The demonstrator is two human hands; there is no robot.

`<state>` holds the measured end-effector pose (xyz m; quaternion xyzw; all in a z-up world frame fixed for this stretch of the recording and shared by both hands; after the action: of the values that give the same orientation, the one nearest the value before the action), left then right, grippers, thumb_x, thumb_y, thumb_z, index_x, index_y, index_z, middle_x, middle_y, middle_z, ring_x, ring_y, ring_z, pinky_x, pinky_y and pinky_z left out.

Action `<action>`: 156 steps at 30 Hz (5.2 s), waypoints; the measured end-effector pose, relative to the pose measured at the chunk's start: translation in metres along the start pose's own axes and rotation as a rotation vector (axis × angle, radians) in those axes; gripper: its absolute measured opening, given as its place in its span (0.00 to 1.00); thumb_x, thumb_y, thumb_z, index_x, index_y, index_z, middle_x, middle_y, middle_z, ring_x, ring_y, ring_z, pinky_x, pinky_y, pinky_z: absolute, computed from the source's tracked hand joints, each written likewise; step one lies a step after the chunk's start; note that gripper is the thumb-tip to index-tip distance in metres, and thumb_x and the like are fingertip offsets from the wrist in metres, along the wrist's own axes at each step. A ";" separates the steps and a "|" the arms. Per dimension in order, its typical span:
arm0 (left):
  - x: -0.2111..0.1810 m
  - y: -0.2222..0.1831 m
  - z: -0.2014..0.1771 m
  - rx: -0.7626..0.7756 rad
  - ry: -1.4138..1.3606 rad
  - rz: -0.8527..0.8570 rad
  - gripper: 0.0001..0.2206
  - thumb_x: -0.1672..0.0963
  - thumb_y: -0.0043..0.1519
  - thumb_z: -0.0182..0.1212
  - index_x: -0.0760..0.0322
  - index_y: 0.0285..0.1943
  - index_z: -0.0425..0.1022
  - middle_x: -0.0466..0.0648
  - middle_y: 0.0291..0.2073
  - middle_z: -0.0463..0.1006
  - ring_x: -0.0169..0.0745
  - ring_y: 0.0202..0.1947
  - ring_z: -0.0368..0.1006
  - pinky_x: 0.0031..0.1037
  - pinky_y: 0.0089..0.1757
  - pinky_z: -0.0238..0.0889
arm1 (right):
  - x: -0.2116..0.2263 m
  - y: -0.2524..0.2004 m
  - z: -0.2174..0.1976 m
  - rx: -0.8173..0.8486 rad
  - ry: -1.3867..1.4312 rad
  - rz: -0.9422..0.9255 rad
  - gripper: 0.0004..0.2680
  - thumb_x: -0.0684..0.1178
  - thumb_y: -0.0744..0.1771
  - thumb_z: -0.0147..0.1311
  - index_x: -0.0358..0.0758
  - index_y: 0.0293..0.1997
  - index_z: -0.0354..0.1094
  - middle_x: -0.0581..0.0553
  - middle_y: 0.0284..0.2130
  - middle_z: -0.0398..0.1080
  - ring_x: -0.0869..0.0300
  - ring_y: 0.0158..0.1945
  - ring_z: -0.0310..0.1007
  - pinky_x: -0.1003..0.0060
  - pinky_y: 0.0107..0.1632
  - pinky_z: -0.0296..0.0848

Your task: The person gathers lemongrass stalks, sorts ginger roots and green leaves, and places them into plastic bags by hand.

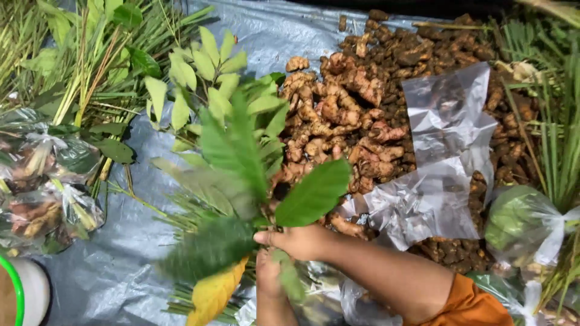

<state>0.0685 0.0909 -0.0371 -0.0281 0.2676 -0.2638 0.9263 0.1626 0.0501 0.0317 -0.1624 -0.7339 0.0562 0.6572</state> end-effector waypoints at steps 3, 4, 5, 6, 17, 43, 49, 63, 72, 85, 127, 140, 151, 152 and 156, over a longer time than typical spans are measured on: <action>0.003 -0.016 -0.026 -0.131 0.129 0.031 0.12 0.65 0.55 0.45 0.70 0.46 0.69 0.52 0.32 0.69 0.43 0.32 0.63 0.29 0.37 0.58 | -0.001 0.007 -0.006 -0.165 -0.061 -0.051 0.25 0.56 0.69 0.56 0.21 0.66 0.58 0.22 0.60 0.65 0.40 0.68 0.63 0.43 0.71 0.53; 0.005 -0.018 -0.031 -0.127 0.128 0.026 0.12 0.65 0.55 0.45 0.70 0.46 0.69 0.52 0.32 0.69 0.43 0.32 0.63 0.29 0.37 0.58 | 0.004 0.009 -0.014 -0.171 -0.062 -0.050 0.25 0.56 0.69 0.56 0.21 0.66 0.58 0.22 0.60 0.65 0.40 0.68 0.63 0.43 0.71 0.53; 0.004 -0.021 -0.041 -0.195 0.197 0.045 0.15 0.66 0.53 0.44 0.72 0.48 0.69 0.54 0.35 0.71 0.44 0.34 0.65 0.30 0.38 0.60 | 0.010 0.012 -0.024 -0.211 0.026 -0.075 0.22 0.56 0.70 0.52 0.23 0.64 0.62 0.25 0.60 0.67 0.45 0.68 0.63 0.46 0.72 0.54; 0.003 -0.024 -0.051 -0.263 0.267 0.064 0.18 0.67 0.51 0.43 0.74 0.50 0.70 0.56 0.37 0.72 0.46 0.35 0.67 0.30 0.39 0.62 | 0.016 0.015 -0.034 -0.250 0.115 -0.101 0.20 0.56 0.71 0.48 0.26 0.63 0.66 0.28 0.60 0.68 0.49 0.68 0.64 0.50 0.72 0.56; -0.013 -0.030 -0.040 -0.488 0.425 0.058 0.09 0.56 0.72 0.48 0.69 0.50 0.71 0.50 0.35 0.72 0.35 0.33 0.66 0.26 0.38 0.61 | 0.005 0.133 -0.131 -0.566 0.313 0.308 0.19 0.60 0.69 0.47 0.27 0.40 0.71 0.38 0.30 0.74 0.54 0.30 0.73 0.60 0.41 0.75; -0.002 -0.031 -0.046 -0.469 0.438 -0.019 0.08 0.60 0.70 0.50 0.70 0.54 0.72 0.50 0.37 0.72 0.33 0.34 0.66 0.23 0.37 0.61 | -0.026 0.168 -0.111 -0.357 0.779 -0.052 0.22 0.52 0.68 0.53 0.39 0.69 0.52 0.36 0.38 0.78 0.59 0.31 0.77 0.70 0.32 0.76; 0.002 -0.028 -0.047 -0.494 0.408 -0.054 0.08 0.61 0.70 0.49 0.69 0.54 0.71 0.50 0.37 0.71 0.34 0.34 0.65 0.23 0.37 0.61 | -0.018 0.179 -0.135 -0.491 0.646 -0.024 0.27 0.51 0.67 0.54 0.44 0.76 0.46 0.38 0.40 0.77 0.62 0.33 0.75 0.72 0.33 0.74; 0.005 -0.027 -0.057 -0.502 0.409 -0.073 0.09 0.61 0.69 0.49 0.71 0.55 0.71 0.51 0.37 0.72 0.34 0.32 0.64 0.24 0.35 0.60 | 0.051 0.157 -0.198 -0.478 0.896 0.002 0.17 0.52 0.64 0.57 0.32 0.54 0.72 0.44 0.33 0.69 0.59 0.34 0.70 0.65 0.42 0.76; 0.005 -0.028 -0.045 -0.526 0.428 -0.109 0.10 0.61 0.69 0.49 0.70 0.55 0.73 0.50 0.37 0.73 0.33 0.32 0.66 0.22 0.36 0.62 | 0.018 -0.027 -0.171 -0.816 0.765 0.310 0.09 0.43 0.70 0.49 0.31 0.53 0.71 0.38 0.47 0.75 0.58 0.47 0.77 0.70 0.53 0.79; 0.016 -0.045 -0.005 -0.280 0.387 -0.101 0.08 0.61 0.69 0.51 0.67 0.53 0.73 0.48 0.38 0.72 0.31 0.33 0.63 0.22 0.34 0.60 | -0.173 -0.330 -0.099 -0.767 0.826 0.427 0.09 0.39 0.69 0.51 0.16 0.44 0.73 0.41 0.14 0.56 0.59 0.16 0.51 0.47 0.40 0.77; 0.071 -0.372 0.018 0.196 1.099 -0.768 0.04 0.60 0.62 0.63 0.69 0.36 0.78 0.46 0.26 0.75 0.32 0.27 0.66 0.20 0.34 0.61 | -0.080 -0.474 -0.061 -0.706 0.789 0.085 0.08 0.32 0.64 0.58 0.20 0.47 0.76 0.35 0.32 0.75 0.55 0.34 0.73 0.67 0.41 0.72; 0.146 -0.321 0.011 0.579 1.270 -0.754 0.12 0.58 0.58 0.68 0.64 0.50 0.81 0.40 0.31 0.79 0.26 0.29 0.68 0.16 0.35 0.65 | -0.199 -0.405 -0.022 -0.563 0.224 0.300 0.08 0.37 0.61 0.62 0.35 0.41 0.82 0.46 0.33 0.82 0.62 0.31 0.75 0.71 0.36 0.73; 0.181 -0.313 -0.025 0.556 1.419 -0.782 0.04 0.57 0.60 0.66 0.61 0.36 0.81 0.38 0.26 0.82 0.26 0.25 0.72 0.17 0.33 0.66 | -0.312 -0.384 -0.008 -0.414 0.700 0.392 0.06 0.31 0.63 0.59 0.22 0.41 0.78 0.36 0.32 0.81 0.57 0.33 0.78 0.67 0.41 0.75; 0.183 -0.309 -0.029 0.582 1.483 -0.631 0.01 0.58 0.56 0.67 0.59 0.33 0.80 0.38 0.23 0.81 0.28 0.23 0.72 0.18 0.30 0.67 | -0.315 -0.382 -0.006 -0.381 0.704 0.379 0.07 0.29 0.62 0.60 0.22 0.41 0.79 0.36 0.31 0.81 0.57 0.33 0.78 0.68 0.41 0.75; 0.198 -0.313 -0.074 0.621 1.479 -0.639 0.07 0.60 0.51 0.73 0.58 0.29 0.76 0.36 0.19 0.76 0.27 0.22 0.71 0.18 0.31 0.66 | -0.353 -0.378 0.018 -0.338 0.849 0.415 0.07 0.28 0.61 0.63 0.17 0.41 0.77 0.34 0.28 0.79 0.55 0.32 0.77 0.66 0.39 0.76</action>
<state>0.0245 -0.2716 -0.1350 0.3312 0.6968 -0.5237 0.3614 0.1119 -0.4139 -0.1932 -0.4175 -0.3527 -0.0050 0.8374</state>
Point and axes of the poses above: each hand's wrist, its own y-axis towards the middle knuckle, its own z-axis out of the palm, x = y × z, the point moved 8 cm from there along y, towards the middle knuckle
